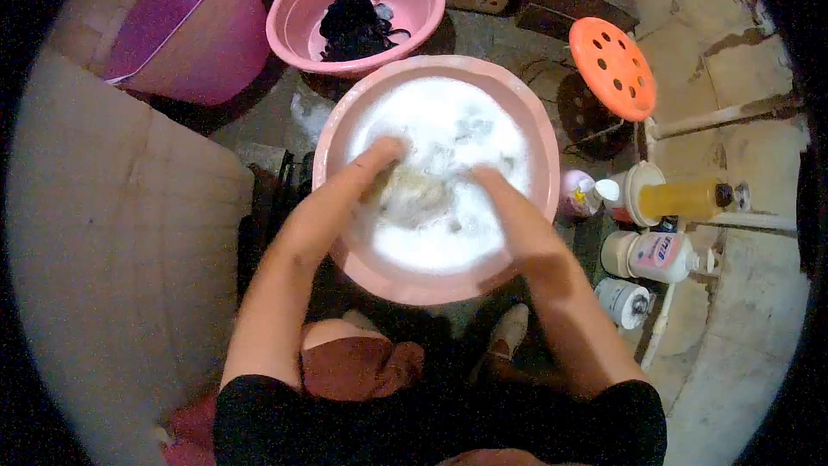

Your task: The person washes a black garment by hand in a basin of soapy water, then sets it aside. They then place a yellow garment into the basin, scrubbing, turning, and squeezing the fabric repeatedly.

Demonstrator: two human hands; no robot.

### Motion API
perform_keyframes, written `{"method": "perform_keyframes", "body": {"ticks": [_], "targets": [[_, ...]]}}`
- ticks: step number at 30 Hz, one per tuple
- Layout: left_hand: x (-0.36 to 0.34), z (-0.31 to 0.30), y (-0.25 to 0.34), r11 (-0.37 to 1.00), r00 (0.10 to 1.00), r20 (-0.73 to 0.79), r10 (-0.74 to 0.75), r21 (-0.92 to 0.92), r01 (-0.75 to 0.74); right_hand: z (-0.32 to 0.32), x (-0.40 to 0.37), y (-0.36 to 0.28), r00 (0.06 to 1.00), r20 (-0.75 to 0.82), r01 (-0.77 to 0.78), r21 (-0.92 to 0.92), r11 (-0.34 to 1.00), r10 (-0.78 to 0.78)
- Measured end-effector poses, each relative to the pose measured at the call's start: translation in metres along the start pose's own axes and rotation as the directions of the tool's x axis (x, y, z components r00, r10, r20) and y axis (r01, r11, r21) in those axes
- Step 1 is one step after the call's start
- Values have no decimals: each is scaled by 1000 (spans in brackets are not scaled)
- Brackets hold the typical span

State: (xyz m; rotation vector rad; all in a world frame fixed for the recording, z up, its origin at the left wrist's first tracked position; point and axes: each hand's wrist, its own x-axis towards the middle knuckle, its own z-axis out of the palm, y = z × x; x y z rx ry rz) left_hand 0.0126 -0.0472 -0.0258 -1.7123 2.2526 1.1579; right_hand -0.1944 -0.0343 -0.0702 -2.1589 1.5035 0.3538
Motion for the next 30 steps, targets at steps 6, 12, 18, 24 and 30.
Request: {"method": "perform_keyframes", "body": {"ticks": [6, 12, 18, 24, 30], "targets": [[-88, -77, 59, 899, 959, -279, 53, -404, -167, -90, -90, 17, 976, 216, 9, 116, 993, -34], [-131, -93, 89, 898, 674, -715, 186, -155, -412, -136, -144, 23, 936, -59, 290, 690, 664, -347], [-118, -63, 59, 914, 710, -604, 362, 81, -398, -90, -107, -6, 930, -327, 110, 680, 725, 165], [-87, 28, 24, 927, 954, -186, 235, 339, -162, -18, -76, -69, 778, -625, 18, -71, 997, -58], [-43, 82, -46, 574, 953, 93, 287, 780, -249, -17, -54, -78, 995, -98, -48, -204, 978, 29]]}}
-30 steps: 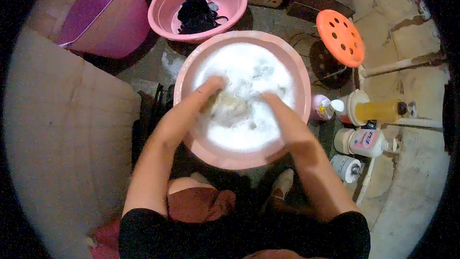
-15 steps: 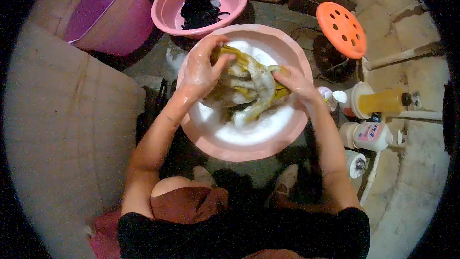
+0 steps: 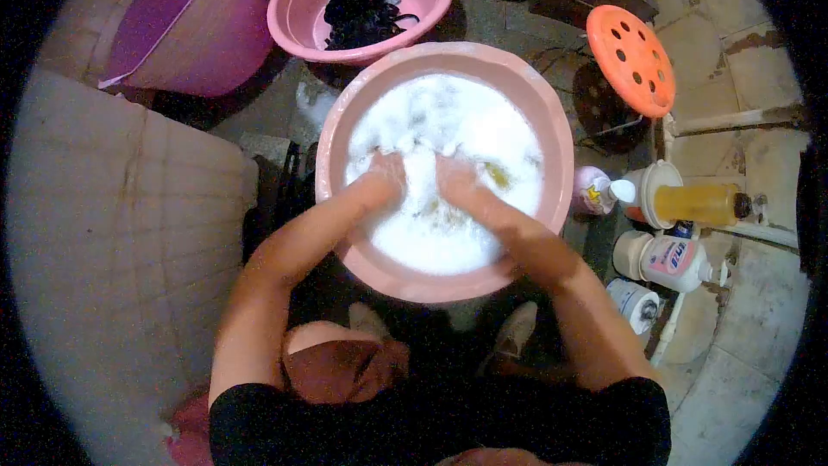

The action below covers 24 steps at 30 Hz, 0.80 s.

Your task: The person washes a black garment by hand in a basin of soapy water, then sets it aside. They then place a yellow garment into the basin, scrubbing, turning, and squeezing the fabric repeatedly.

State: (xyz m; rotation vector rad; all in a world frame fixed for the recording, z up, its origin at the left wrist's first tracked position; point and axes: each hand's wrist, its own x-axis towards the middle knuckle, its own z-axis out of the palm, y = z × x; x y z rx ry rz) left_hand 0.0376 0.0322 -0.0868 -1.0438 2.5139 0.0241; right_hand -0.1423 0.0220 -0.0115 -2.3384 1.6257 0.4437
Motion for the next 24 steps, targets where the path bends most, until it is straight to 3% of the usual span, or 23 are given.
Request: {"method": "perform_keyframes", "body": {"ticks": [1, 2, 3, 4, 5, 8, 9, 11, 12, 13, 15, 16, 17, 18, 19, 20, 21, 22, 23, 24], "targets": [[5, -15, -16, 1000, 1000, -2, -1, 6, 1, 8, 11, 12, 997, 63, 49, 72, 996, -54], [11, -34, -33, 977, 969, 230, 93, -208, -44, 16, 21, 24, 988, 118, 86, 135, 987, -102], [11, -42, -42, 908, 877, 424, 226, -417, -33, 20, 28, 33, 979, 153, 107, 184, 977, -136], [14, -12, -40, 983, 991, 103, 90, -169, -72, 26, 32, 41, 976, 164, 106, 214, 971, -142], [15, -17, -43, 985, 992, 96, 88, -157, -72, 30, 36, 47, 978, 159, 96, 227, 969, -134], [26, -38, -55, 821, 981, 125, -151, -537, 195, 24, 43, 60, 992, 86, 57, 301, 952, -87], [15, -53, -56, 823, 981, 123, -149, -534, 192, 17, 39, 61, 996, 37, 63, 354, 933, -82], [-10, -96, -62, 442, 964, 124, -237, -869, 221, -5, 8, 58, 984, -151, 153, 462, 874, -93], [2, -54, -74, 283, 971, -28, -238, -958, 42, -19, -15, 56, 962, -251, 222, 489, 844, -108], [-7, -66, -72, 281, 972, -23, -235, -959, 45, -34, -37, 53, 943, -302, 275, 455, 847, -144], [-32, -105, -65, 84, 900, 69, -431, -990, 116, -64, -63, 55, 921, -348, 321, 421, 848, -175], [-27, -98, -59, 91, 814, -58, -578, -996, -6, -80, -60, 61, 951, -2, 279, 424, 862, -308], [-32, -113, -51, 92, 814, -61, -578, -996, -10, -88, -60, 65, 852, 343, 243, 409, 880, -395], [-43, -141, -43, 136, 749, -140, -648, -988, -68, -91, -65, 67, 901, -30, 410, 389, 825, -434], [-50, -162, -34, 183, 670, -216, -710, -976, -121, -90, -59, 62, 901, -30, 411, 382, 827, -434], [-50, -172, -26, 230, 660, -252, -708, -965, -122, -84, -47, 50, 970, -157, 242, 641, 728, -184], [-58, -192, -8, 368, 619, -395, -678, -912, -179, -77, -34, 42, 976, -192, 113, 851, 512, 103], [-46, -171, 8, 447, 657, -457, -600, -872, -199, -71, -22, 38, 999, -48, 38, 906, 421, 13], [-57, -184, 31, 399, 719, -464, -517, -874, -278, -64, -16, 32, 966, 253, -239, 956, 173, -62], [-54, -166, 50, 387, 809, -462, -363, -865, -320, -38, -5, 26, 969, 207, -183, 968, 169, -134]]}}
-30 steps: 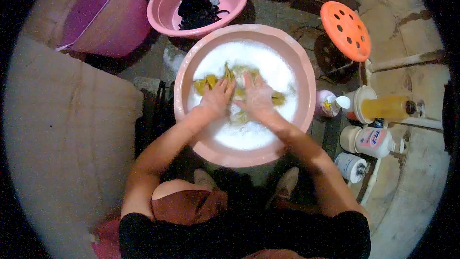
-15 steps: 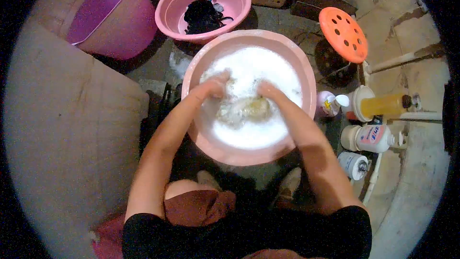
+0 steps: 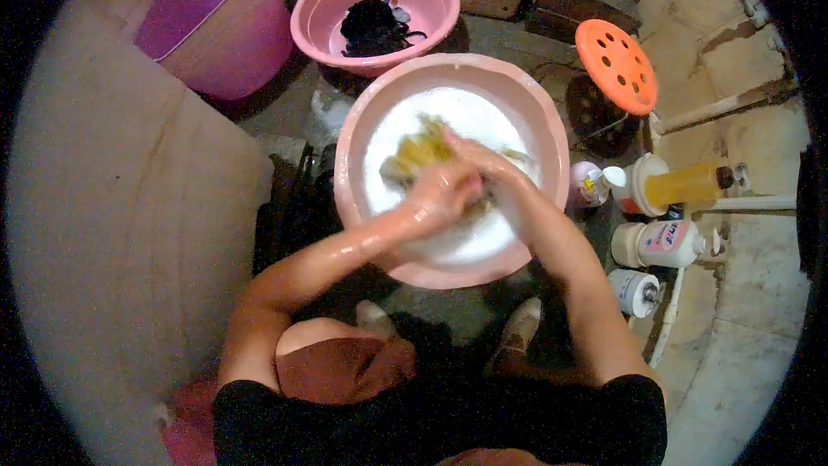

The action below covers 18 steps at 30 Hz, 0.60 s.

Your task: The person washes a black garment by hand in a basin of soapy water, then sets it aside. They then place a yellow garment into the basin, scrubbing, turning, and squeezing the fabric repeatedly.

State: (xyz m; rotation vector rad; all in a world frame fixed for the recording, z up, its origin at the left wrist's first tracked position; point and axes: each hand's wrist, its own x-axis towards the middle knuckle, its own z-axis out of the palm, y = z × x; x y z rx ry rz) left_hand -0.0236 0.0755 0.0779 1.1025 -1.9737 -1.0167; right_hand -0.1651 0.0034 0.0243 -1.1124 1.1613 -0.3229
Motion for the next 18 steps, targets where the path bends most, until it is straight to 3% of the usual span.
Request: {"method": "perform_keyframes", "body": {"ticks": [1, 2, 3, 4, 5, 6, 7, 8, 9, 10, 11, 12, 13, 14, 15, 16, 17, 18], "targets": [[-11, 7, 6, 988, 964, 262, -48, 154, 8, 5, 13, 17, 996, 62, 61, -3, 998, -61], [-22, 11, -4, 991, 923, 381, -54, 135, 2, 8, 10, 19, 995, 65, 70, -6, 998, -69], [-29, 9, -9, 994, 868, 494, -58, 112, 3, 13, 2, 24, 970, -65, 202, -311, 929, -233], [-31, 5, -16, 994, 871, 487, -60, 113, 5, 14, -1, 26, 898, -137, 261, -596, 759, -417], [-27, -4, -18, 982, 971, 152, -187, -2, 189, 16, -4, 21, 899, -134, 262, -597, 759, -416], [-26, -14, -23, 931, 919, -181, -350, -174, 320, 20, -10, 11, 851, -270, 254, -540, 803, -451], [-23, -22, -44, 943, 866, -380, -326, -187, 273, 24, -17, -1, 784, -404, 259, -477, 840, -471], [-14, -24, -64, 938, 801, -488, -346, -183, 294, 31, -28, -17, 767, -382, 337, -443, 831, -515], [-4, -37, -71, 847, 786, -318, -530, -250, 469, 42, -44, -41, 813, -332, 268, -517, 813, -479], [0, -48, -55, 548, 738, 32, -674, -647, 529, 56, -61, -63, 855, -290, 195, -590, 784, -431], [3, -56, -35, 379, 754, 209, -622, -763, 524, 73, -73, -74, 849, -189, 319, -563, 762, -494], [7, -63, -15, 182, 745, 379, -549, -815, 549, 90, -63, -59, 627, -59, 612, -579, 539, -777], [8, -56, -30, 181, 744, 388, -543, -811, 556, 114, -82, -66, 669, -48, 571, -605, 555, -741], [8, -46, -58, 56, 714, 531, -456, -784, 619, 130, -87, -63, 567, 10, 629, -652, 424, -824], [10, -43, -66, -61, 673, 652, -349, -733, 678, 132, -83, -60, 566, 7, 626, -654, 425, -824], [12, -39, -74, -60, 674, 653, -347, -732, 679, 133, -74, -51, 550, 69, 621, -700, 353, -832], [12, -36, -74, 75, 722, 513, -465, -790, 609, 134, -65, -36, 540, 125, 612, -737, 287, -833], [9, -31, -70, 216, 751, 353, -558, -812, 543, 122, -42, -15, 251, 73, 689, -714, 126, -965]]}}
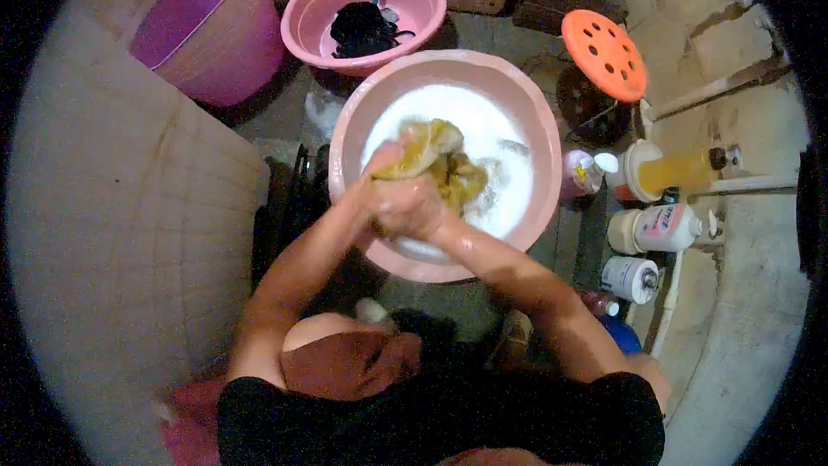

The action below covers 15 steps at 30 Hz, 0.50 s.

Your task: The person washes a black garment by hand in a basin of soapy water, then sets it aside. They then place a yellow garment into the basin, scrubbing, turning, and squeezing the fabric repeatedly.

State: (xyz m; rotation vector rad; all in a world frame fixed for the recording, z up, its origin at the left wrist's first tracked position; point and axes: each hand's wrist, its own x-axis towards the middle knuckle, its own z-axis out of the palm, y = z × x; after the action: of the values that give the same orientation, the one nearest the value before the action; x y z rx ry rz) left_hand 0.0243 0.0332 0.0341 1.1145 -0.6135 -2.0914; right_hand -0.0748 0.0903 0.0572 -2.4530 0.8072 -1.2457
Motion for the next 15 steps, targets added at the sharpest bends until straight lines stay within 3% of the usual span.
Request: {"method": "perform_keyframes", "body": {"ticks": [1, 2, 3, 5, 6, 7, 8, 9, 10, 11, 12, 13, 14, 15], "targets": [[1, 4, 1, 985, 980, -123, 156, 94, -145, 0, 0, 8, 1000, 0, 4, -1, 1000, -4], [1, 14, 8, 989, 983, -113, 146, -21, -149, 0, 3, 15, 992, -129, -8, -59, 998, 0], [-4, 14, 8, 989, 982, -119, 145, -23, -148, 1, 1, 15, 967, -256, -37, -111, 993, 8], [-6, 17, 13, 972, 977, 34, 212, -111, -207, 5, 1, 20, 971, -233, -80, -125, 989, 49], [4, 11, 8, 971, 975, 39, 218, -110, -212, 5, 5, 21, 973, -209, -126, -131, 983, 96], [18, 0, -3, 957, 968, -119, 219, -165, -237, 0, 7, 24, 944, -241, -235, -16, 972, 224], [26, -7, -11, 939, 939, -277, 203, -218, -267, -10, 10, 28, 901, -251, -339, 106, 935, 355], [14, -1, -3, 938, 939, -285, 195, -224, -263, -22, 10, 42, 765, -257, -542, 237, 806, 590], [-10, 14, 18, 892, 896, -282, 343, -201, -405, -39, 9, 63, 573, -230, -698, 366, 616, 786], [-25, 19, 31, 823, 830, -275, 486, -176, -540, -54, -2, 85, 568, -221, -711, 352, 608, 793], [-13, -4, 28, 839, 816, -196, 543, 114, -531, -65, -17, 115, 506, -75, -849, 132, 511, 859], [-7, -7, 24, 834, 809, -204, 551, 113, -540, -69, -25, 135, 404, 44, -906, -121, 406, 914], [1, -3, 19, 714, 799, -137, 585, 554, -428, -66, -26, 136, 410, 49, -902, -124, 413, 911], [10, -2, 12, 424, 810, -62, 584, 874, -239, -64, -29, 134, 512, -16, -815, -324, 480, 859]]}}
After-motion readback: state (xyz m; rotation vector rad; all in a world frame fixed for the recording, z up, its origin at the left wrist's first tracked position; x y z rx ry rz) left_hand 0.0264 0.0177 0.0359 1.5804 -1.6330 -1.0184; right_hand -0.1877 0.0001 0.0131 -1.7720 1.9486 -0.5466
